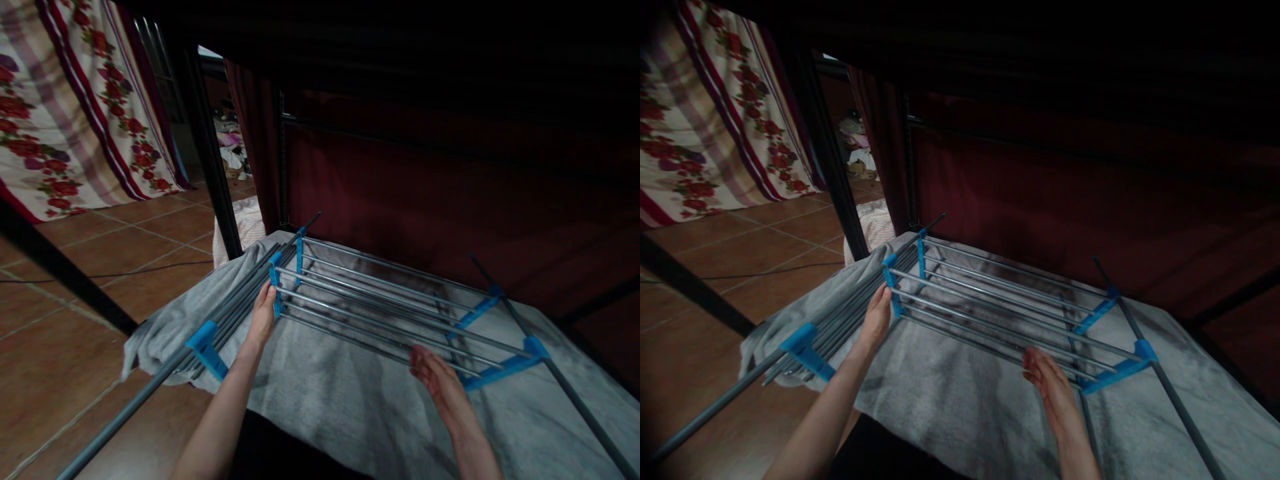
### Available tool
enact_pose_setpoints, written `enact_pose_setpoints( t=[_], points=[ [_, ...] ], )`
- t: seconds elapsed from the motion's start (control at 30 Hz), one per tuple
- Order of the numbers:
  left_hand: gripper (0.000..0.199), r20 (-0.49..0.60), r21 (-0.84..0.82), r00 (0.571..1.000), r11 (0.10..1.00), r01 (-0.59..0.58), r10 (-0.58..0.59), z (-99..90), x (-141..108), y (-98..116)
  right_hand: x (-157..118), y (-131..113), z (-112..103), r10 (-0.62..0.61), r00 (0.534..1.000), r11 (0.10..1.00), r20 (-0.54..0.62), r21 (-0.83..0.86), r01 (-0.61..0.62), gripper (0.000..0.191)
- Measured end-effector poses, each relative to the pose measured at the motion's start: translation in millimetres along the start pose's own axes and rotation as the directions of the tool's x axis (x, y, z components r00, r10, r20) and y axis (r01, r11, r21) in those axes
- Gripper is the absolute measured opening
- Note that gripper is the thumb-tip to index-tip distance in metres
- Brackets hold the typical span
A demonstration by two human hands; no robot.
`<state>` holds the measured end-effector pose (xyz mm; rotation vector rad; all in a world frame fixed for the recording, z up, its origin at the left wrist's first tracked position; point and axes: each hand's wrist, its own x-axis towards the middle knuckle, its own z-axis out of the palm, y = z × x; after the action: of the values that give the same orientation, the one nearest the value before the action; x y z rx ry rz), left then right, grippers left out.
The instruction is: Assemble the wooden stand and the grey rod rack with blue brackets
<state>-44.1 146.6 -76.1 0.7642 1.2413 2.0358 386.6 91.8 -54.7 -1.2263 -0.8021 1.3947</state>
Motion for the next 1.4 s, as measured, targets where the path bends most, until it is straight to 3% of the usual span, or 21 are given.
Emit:
enact_pose_setpoints(
  t=[0.17, 0.37, 0.43, 0.53, 0.63, 0.77, 0.9, 1.0, 1.17, 1.4],
  points=[
    [0.055, -0.034, -0.139, 0.996, 0.987, 0.075, -0.081, 0.0, 2, 0, -11, 10, 33, -0.06, 0.994, 0.984, 0.094, -0.159, 0.075, 0.046],
    [0.054, -0.009, -0.208, 0.995, 0.973, 0.099, -0.103, 1.3, 1, 3, -22, 8, 81, -0.305, 0.931, 0.876, 0.2, -0.324, 0.356, 0.04],
    [0.055, -0.021, -0.215, 0.994, 0.972, 0.099, -0.105, 2.3, 1, 4, -24, 6, 95, -0.421, 0.871, 0.767, 0.253, -0.412, 0.491, 0.032],
    [0.055, -0.019, -0.225, 0.994, 0.969, 0.103, -0.11, 3.3, -1, 6, -23, 3, 118, -0.551, 0.733, 0.53, 0.4, -0.511, 0.677, 0.025],
    [0.053, 0.003, -0.24, 0.993, 0.964, 0.115, -0.117, 3.9, -2, 7, -19, 2, 147, -0.579, 0.617, 0.328, 0.533, -0.541, 0.775, 0.03],
    [0.051, -0.004, -0.244, 0.992, 0.962, 0.119, -0.124, 5.0, -4, 8, -12, 3, 190, -0.53, 0.545, 0.102, 0.65, -0.589, 0.802, 0.035],
    [0.053, -0.022, -0.249, 0.99, 0.96, 0.126, -0.136, 6.2, -6, 9, -5, 4, 226, -0.41, 0.531, -0.108, 0.742, -0.618, 0.779, 0.038],
    [0.05, -0.037, -0.24, 0.991, 0.964, 0.116, -0.129, 6.3, -8, 9, 1, 6, 243, -0.359, 0.543, -0.217, 0.759, -0.634, 0.743, 0.037],
    [0.046, -0.021, -0.232, 0.991, 0.965, 0.122, -0.131, 5.1, -9, 9, 11, 8, 253, -0.302, 0.57, -0.282, 0.764, -0.643, 0.713, 0.037],
    [0.042, 0.021, -0.314, 0.99, 0.939, 0.142, -0.142, 7.7, -4, 10, 14, 5, 253, -0.248, 0.553, -0.333, 0.796, -0.606, 0.723, 0.048]
  ],
)
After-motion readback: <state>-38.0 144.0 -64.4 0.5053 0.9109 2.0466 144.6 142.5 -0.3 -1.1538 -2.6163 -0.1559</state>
